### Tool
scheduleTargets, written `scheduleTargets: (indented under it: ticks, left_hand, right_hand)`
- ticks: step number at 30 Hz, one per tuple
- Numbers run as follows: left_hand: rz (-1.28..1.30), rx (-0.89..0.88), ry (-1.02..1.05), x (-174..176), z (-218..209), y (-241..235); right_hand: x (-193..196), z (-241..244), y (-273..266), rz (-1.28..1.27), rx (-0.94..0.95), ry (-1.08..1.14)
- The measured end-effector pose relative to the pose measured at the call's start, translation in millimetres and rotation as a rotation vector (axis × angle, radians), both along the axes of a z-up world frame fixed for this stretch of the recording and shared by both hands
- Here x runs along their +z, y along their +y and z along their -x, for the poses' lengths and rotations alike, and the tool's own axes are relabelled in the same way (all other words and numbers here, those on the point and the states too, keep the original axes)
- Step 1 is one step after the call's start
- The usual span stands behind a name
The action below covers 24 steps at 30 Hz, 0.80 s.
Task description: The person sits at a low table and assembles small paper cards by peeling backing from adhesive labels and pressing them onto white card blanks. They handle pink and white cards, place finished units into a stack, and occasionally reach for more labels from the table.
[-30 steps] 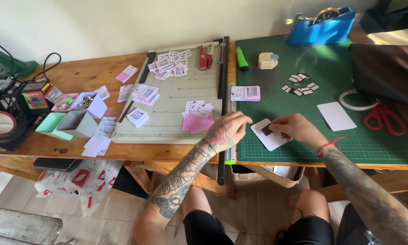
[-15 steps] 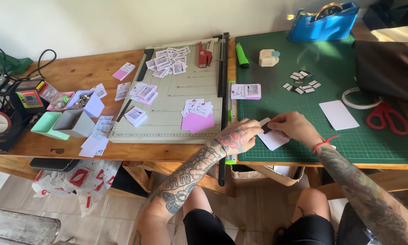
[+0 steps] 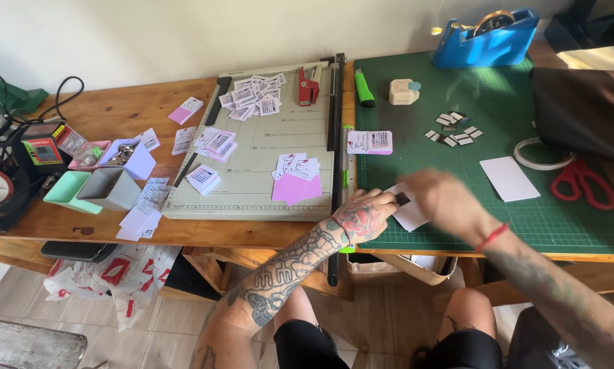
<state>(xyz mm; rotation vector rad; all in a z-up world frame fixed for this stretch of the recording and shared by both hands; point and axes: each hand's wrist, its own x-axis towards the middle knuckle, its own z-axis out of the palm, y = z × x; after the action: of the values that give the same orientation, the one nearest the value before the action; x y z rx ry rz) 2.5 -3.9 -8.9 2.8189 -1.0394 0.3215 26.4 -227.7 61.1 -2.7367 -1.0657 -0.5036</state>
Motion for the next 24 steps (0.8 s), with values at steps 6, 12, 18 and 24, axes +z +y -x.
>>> scheduleTargets:
  ticks: [6,12,18,24]
  left_hand:
    - [0.048,-0.044,-0.015,-3,1,2]
    - [0.057,-0.039,-0.033,-8,-2,2]
    - [0.175,-0.134,0.055,48,21,4]
    - [0.594,-0.123,0.094,62,24,1]
  right_hand:
    - [-23,-1,-12,0.25,-0.041,-0.131]
    - [-28,3,-4,0.268,-0.089,-0.149]
    - [-19,59,0,0.027,0.104,-0.087]
    - [-19,101,-39,-0.057,0.161,-0.149]
